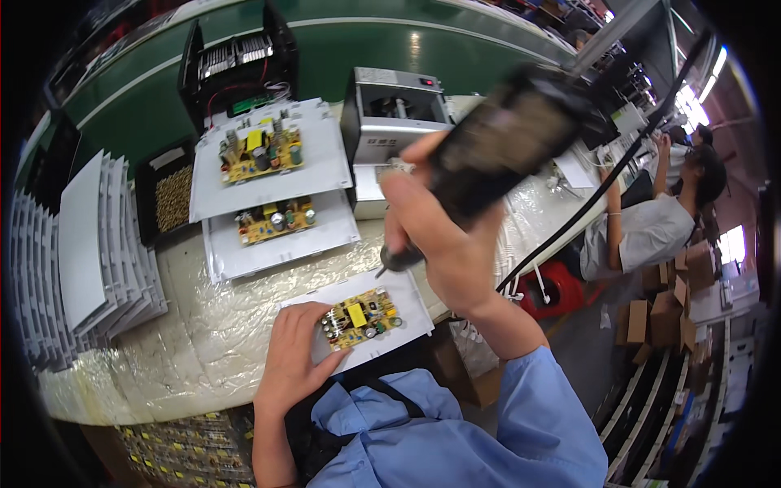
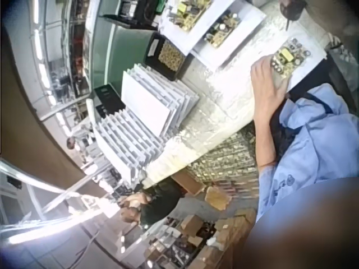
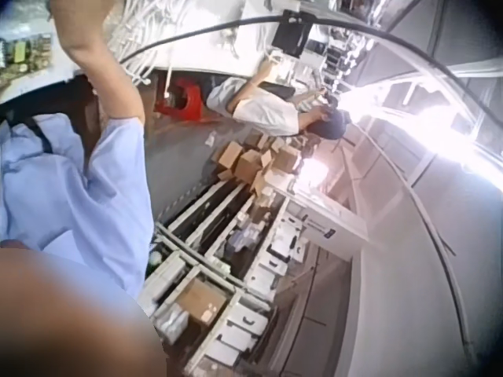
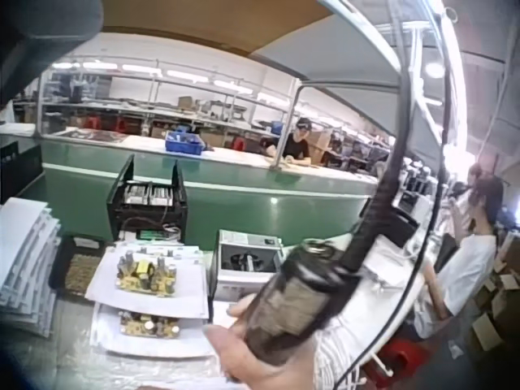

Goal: Assemble and test electronic circuit boards on a factory production line by securing components and organizing them into trays.

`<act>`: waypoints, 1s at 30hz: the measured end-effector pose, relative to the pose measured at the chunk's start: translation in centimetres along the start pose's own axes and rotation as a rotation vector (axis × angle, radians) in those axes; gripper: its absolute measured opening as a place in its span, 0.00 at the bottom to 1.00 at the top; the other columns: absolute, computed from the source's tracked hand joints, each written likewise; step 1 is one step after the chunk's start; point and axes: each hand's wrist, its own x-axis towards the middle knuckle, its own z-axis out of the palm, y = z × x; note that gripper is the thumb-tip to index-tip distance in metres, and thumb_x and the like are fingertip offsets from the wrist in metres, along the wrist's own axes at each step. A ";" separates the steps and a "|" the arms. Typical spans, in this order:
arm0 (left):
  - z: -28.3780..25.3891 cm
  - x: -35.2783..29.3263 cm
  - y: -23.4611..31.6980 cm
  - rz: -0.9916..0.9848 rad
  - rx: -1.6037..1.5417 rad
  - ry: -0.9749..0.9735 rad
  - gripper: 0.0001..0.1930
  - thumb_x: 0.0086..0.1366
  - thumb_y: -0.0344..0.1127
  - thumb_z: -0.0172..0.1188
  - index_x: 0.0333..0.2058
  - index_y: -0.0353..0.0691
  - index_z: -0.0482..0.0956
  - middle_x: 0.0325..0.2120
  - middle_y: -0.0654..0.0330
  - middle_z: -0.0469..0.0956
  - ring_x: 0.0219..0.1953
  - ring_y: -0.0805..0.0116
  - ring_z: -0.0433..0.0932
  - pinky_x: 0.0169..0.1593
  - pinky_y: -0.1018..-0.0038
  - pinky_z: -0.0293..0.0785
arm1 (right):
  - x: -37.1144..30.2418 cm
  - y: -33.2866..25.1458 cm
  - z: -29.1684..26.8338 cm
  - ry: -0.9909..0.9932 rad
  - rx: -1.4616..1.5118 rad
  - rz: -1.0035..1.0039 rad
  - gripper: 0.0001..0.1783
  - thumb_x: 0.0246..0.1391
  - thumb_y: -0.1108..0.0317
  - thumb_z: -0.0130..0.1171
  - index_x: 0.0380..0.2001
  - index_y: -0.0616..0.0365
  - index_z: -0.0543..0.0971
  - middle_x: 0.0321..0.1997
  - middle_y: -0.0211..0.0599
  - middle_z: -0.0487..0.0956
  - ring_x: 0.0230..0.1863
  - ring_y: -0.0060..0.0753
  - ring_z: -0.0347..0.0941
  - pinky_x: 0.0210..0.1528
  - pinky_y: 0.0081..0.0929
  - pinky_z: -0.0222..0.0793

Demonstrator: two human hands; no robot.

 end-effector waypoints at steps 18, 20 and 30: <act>0.7 0.5 0.3 0.009 0.001 0.037 0.33 0.46 0.30 0.74 0.51 0.36 0.70 0.45 0.50 0.72 0.48 0.47 0.69 0.54 0.58 0.66 | -6.7 -0.6 -8.5 -0.393 -0.562 -0.527 0.15 0.55 0.77 0.59 0.46 0.64 0.82 0.46 0.48 0.82 0.38 0.43 0.80 0.49 0.32 0.74; 0.7 0.4 0.5 -0.028 0.000 0.042 0.33 0.46 0.30 0.74 0.51 0.36 0.70 0.45 0.50 0.72 0.48 0.47 0.69 0.54 0.58 0.66 | -8.7 -2.2 -11.5 -0.164 -0.838 -0.375 0.10 0.57 0.77 0.56 0.39 0.63 0.84 0.38 0.41 0.84 0.30 0.39 0.80 0.40 0.31 0.76; 0.5 0.3 0.4 -0.025 -0.003 0.038 0.32 0.46 0.31 0.74 0.51 0.36 0.70 0.46 0.49 0.72 0.49 0.47 0.70 0.54 0.59 0.66 | -13.8 3.4 -31.0 -0.094 -0.931 0.765 0.15 0.59 0.61 0.60 0.31 0.64 0.81 0.28 0.39 0.81 0.28 0.29 0.77 0.33 0.27 0.71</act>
